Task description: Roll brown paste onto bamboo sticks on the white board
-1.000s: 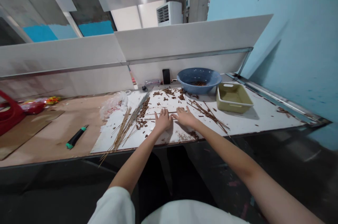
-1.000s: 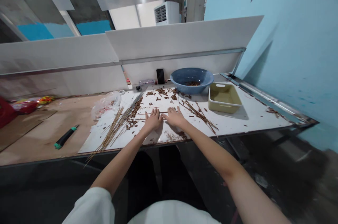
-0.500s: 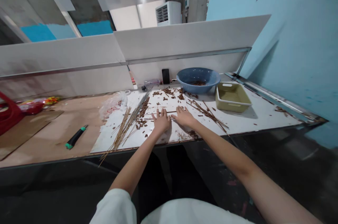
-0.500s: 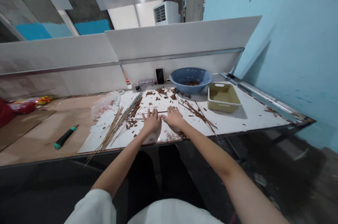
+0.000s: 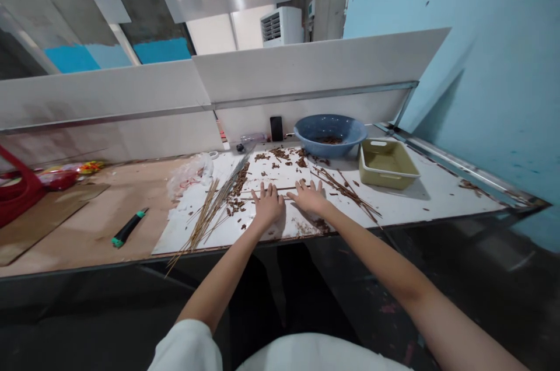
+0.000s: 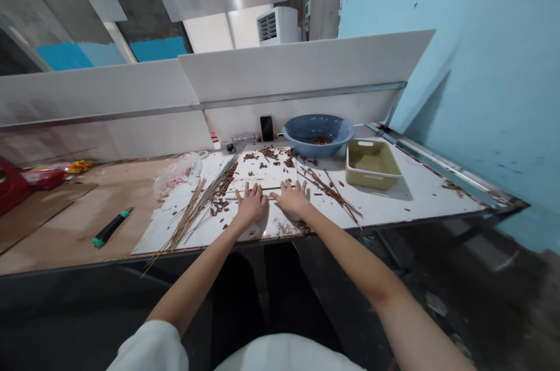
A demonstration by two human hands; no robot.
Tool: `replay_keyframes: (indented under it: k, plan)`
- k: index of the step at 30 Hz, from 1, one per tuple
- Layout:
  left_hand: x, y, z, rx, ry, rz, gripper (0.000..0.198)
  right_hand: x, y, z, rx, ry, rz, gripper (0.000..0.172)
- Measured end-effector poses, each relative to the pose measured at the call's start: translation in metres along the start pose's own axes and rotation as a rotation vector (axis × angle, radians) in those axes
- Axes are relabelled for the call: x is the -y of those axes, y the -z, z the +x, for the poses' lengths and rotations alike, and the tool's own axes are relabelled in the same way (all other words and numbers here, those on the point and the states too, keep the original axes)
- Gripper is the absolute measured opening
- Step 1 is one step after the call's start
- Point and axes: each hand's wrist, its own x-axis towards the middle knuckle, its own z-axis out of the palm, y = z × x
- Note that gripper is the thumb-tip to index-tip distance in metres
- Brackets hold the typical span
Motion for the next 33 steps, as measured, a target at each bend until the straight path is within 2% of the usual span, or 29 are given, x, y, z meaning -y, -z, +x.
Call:
replay_keyframes:
  k: [4, 7, 10, 13, 16, 18, 23, 25, 29, 33]
  plan:
    - [0.008, -0.008, -0.017, -0.025, -0.033, 0.01, 0.069, -0.003, -0.01, -0.011, -0.022, 0.087, -0.041, 0.069]
    - [0.01, -0.003, -0.011, 0.02, -0.011, 0.014, 0.069, -0.003, -0.001, -0.007, 0.005, 0.103, -0.051, 0.063]
    - [0.004, 0.005, 0.003, 0.04, 0.03, -0.002, 0.069, -0.001, 0.01, 0.003, -0.003, -0.012, -0.005, 0.073]
    - [0.0, 0.003, 0.003, 0.003, 0.027, -0.002, 0.069, -0.001, 0.004, 0.005, -0.022, -0.046, 0.028, 0.084]
    - [0.002, -0.002, -0.004, -0.031, -0.009, 0.017, 0.068, -0.005, -0.008, 0.004, -0.019, 0.034, 0.013, 0.084]
    - [0.004, -0.003, -0.004, -0.023, -0.006, 0.018, 0.069, -0.007, -0.007, 0.008, -0.015, 0.055, 0.002, 0.083]
    - [0.001, -0.001, 0.006, -0.032, 0.038, -0.009, 0.07, -0.007, 0.007, 0.022, -0.033, -0.011, 0.013, 0.084]
    - [0.001, -0.004, 0.001, -0.052, 0.029, -0.002, 0.071, -0.006, 0.005, 0.02, -0.038, -0.036, 0.015, 0.085]
    - [0.004, -0.009, -0.01, -0.028, -0.012, 0.018, 0.071, -0.005, -0.003, 0.013, -0.056, 0.009, 0.005, 0.088]
    - [0.003, 0.003, 0.004, 0.027, 0.02, 0.006, 0.07, -0.001, 0.014, 0.022, -0.032, -0.095, 0.04, 0.094]
